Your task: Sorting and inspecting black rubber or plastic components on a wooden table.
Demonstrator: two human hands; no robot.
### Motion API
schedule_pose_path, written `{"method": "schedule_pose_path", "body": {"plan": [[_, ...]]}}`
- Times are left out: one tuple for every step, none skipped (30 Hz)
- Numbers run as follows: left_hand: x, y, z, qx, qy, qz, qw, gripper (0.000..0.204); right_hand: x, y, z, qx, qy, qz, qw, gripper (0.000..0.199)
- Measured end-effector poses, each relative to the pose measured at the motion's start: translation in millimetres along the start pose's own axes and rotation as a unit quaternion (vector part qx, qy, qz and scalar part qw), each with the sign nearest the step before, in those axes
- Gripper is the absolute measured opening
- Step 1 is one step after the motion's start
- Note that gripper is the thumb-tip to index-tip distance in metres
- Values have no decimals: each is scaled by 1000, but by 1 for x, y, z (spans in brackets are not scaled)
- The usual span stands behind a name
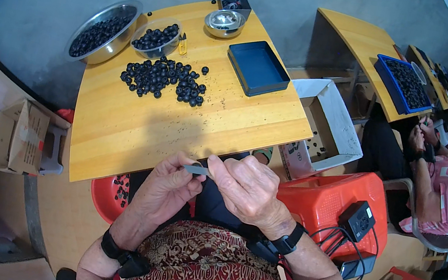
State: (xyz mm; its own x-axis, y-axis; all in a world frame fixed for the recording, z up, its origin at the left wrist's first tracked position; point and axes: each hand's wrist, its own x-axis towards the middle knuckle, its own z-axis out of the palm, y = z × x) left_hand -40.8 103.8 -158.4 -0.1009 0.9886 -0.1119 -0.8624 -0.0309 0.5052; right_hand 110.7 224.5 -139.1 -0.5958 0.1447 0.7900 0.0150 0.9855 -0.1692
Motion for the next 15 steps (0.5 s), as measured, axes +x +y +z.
{"method": "schedule_pose_path", "body": {"plan": [[-1,0,0,-2,5,-1,1000,13,1,0,0,-1,1,0,1000,38],[-1,0,0,-5,9,-1,1000,13,3,-1,0,-27,-15,13,999,37],[-1,1,3,-4,8,-4,1000,13,3,-2,-1,-54,-31,28,998,35],[-3,2,10,31,-40,7,999,12,-1,6,3,-57,-39,58,996,32],[-5,4,16,66,-87,18,994,12,-5,14,6,-60,-48,87,993,29],[-5,7,21,66,-87,21,994,12,-5,15,5,-35,-4,101,994,25],[-5,12,26,70,-57,34,995,12,-3,15,4,-34,-4,99,995,25],[-5,14,29,74,-26,47,996,12,1,14,2,-11,27,117,993,25],[-5,14,28,75,-27,48,996,12,3,12,2,11,57,137,989,25],[-5,13,26,67,-7,44,997,11,1,9,3,67,64,165,982,28],[-4,13,24,60,12,39,997,11,3,3,2,67,65,164,982,28],[-4,12,21,59,14,42,997,11,7,-5,-2,95,56,181,977,30],[-3,10,19,57,26,33,998,10,10,-12,-6,123,47,198,971,32],[-3,9,17,54,37,24,998,10,12,-15,-9,136,33,203,969,36],[-2,8,17,54,37,22,998,10,12,-15,-9,135,33,205,969,36]]}}
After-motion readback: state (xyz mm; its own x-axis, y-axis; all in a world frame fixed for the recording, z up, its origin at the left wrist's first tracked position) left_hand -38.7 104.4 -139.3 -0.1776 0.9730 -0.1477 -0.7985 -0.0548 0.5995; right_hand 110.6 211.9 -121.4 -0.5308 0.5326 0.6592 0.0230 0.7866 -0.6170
